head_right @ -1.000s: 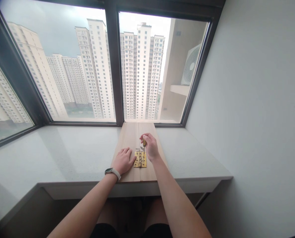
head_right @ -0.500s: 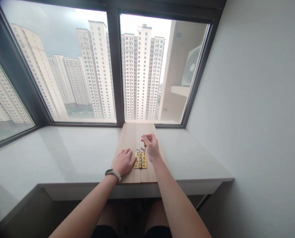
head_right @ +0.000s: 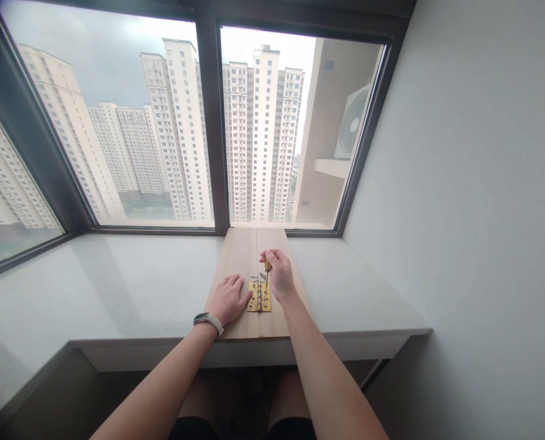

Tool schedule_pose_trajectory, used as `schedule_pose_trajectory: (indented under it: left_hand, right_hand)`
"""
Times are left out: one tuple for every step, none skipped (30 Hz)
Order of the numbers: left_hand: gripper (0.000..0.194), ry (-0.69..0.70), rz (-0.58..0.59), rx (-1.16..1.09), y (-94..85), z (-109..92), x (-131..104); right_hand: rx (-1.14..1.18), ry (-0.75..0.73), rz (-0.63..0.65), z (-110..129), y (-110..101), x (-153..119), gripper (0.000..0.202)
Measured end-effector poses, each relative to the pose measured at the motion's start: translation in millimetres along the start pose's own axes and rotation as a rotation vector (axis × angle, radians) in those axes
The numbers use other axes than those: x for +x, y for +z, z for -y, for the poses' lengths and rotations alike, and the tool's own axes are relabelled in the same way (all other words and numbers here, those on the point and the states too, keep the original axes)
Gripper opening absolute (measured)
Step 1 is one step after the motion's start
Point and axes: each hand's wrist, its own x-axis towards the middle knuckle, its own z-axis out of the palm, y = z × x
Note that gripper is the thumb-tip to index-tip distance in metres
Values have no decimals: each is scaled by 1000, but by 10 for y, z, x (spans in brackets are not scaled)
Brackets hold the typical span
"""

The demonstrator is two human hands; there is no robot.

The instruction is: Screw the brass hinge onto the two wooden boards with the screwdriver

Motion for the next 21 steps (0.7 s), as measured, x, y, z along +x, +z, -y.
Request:
schedule_pose_trajectory:
  left_hand:
    - [56,4,-2,1,1,2,-1]
    - [56,7,-4,2,2,3,-1]
    - [56,10,-6,2,4,4,-2]
    - [57,11,-7,3,4,5,-2]
    - [57,10,-7,5,5,4,-3]
    - [57,8,-7,6,5,2,-3]
    - [57,5,-5,8,5,0,-3]
    - [56,2,-3,9,5,-2,-3]
    - [56,1,1,9,5,-4,-3]
    - [56,0,4,8,5,-4,-3]
    - [57,2,5,6,6,-4,-2]
    - [57,3,5,4,7,-3,-1]
    - [57,4,4,2,9,-1,0]
    - [57,5,3,0,11,2,1]
    - [57,6,2,-2,14,5,2]
    - [57,6,1,-3,16,7,4]
    - [58,6,-1,-3,19,9,5]
    - [58,6,-3,-4,21,10,6]
    - [58,8,-3,-5,23,10,6]
    - [59,7,-4,-6,24,9,6]
    - [59,7,-3,-7,25,8,6]
  right_hand:
    - [-3,-4,-11,-7,2,1,20]
    - [-8,-8,-23,-14,2,2,21]
    - [-12,-12,-34,-19,2,3,22]
    - [-13,-16,-44,-23,0,4,23]
    - [-10,-19,-53,-24,-2,5,25]
    - [-4,-19,-61,-24,-4,6,27]
    - [1,-18,-66,-21,-5,7,29]
    - [2,-17,-71,-17,-5,8,30]
    - [-2,-16,-72,-10,-4,7,32]
    - [-10,-14,-69,-3,-3,5,33]
    - [-18,-13,-61,6,-1,2,32]
    - [-21,-14,-48,15,-1,-2,31]
    - [-18,-17,-32,23,-1,-7,28]
    - [-10,-19,-14,31,-3,-12,25]
    - [0,-21,4,36,-7,-17,22]
    - [9,-23,17,39,-12,-21,19]
    - [13,-25,29,39,-19,-25,19]
    - [10,-27,38,37,-26,-27,19]
    - [2,-28,43,32,-32,-27,20]
    - [-8,-27,45,25,-37,-27,20]
    - [-17,-25,42,18,-41,-25,20]
